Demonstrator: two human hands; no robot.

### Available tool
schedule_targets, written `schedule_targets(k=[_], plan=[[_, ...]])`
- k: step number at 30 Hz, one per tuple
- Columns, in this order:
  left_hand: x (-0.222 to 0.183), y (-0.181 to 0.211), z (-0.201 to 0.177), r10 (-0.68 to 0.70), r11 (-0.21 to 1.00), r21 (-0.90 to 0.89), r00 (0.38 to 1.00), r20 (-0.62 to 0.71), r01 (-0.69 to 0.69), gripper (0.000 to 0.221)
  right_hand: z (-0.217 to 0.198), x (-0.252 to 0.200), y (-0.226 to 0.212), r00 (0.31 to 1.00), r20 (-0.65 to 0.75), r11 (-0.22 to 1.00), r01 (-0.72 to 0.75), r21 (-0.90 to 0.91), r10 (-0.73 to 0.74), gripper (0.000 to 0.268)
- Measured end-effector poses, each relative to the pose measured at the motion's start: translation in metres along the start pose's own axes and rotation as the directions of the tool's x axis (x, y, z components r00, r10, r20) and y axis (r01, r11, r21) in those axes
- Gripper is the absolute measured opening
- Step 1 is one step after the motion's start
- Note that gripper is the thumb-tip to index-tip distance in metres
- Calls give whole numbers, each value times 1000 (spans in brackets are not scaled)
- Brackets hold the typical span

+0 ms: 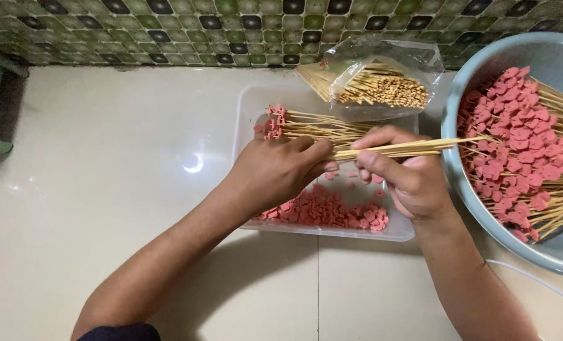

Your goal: A person is manually skewering small pink food pieces onto wooden sticks, preparing them for cooking or sale.

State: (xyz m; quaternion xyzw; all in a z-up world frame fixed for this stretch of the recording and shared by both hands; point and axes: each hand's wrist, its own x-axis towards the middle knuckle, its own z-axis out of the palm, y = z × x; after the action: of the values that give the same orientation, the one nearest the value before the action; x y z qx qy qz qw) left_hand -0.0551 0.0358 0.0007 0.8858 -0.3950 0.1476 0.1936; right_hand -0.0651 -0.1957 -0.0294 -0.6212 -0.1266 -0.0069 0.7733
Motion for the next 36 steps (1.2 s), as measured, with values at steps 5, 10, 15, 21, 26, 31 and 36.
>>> schedule_targets(k=[5,10,15,21,26,31,36], plan=[[-14,-12,-16,-153,985,-37,956,252,168,18,-10,1,13,970,67,965,-241,104,235,33],[-12,-19,-35,-271,947,-28,844,462,320,16,-15,13,12,958,-118,960,-248,132,263,21],[-5,-15,-43,-297,921,-46,774,559,386,21,-44,16,38,942,-166,956,-285,68,292,26],[-3,-8,-42,-268,950,41,746,609,308,24,-10,13,9,942,-36,914,-332,-232,333,17],[2,1,-45,-262,963,109,771,580,245,27,-12,10,15,884,34,740,-370,-562,467,36],[2,10,-15,-255,963,208,833,491,172,23,4,9,2,904,106,468,-112,-877,415,54],[10,13,17,-144,971,231,916,374,59,14,-18,-2,34,863,412,669,124,-732,291,76]])
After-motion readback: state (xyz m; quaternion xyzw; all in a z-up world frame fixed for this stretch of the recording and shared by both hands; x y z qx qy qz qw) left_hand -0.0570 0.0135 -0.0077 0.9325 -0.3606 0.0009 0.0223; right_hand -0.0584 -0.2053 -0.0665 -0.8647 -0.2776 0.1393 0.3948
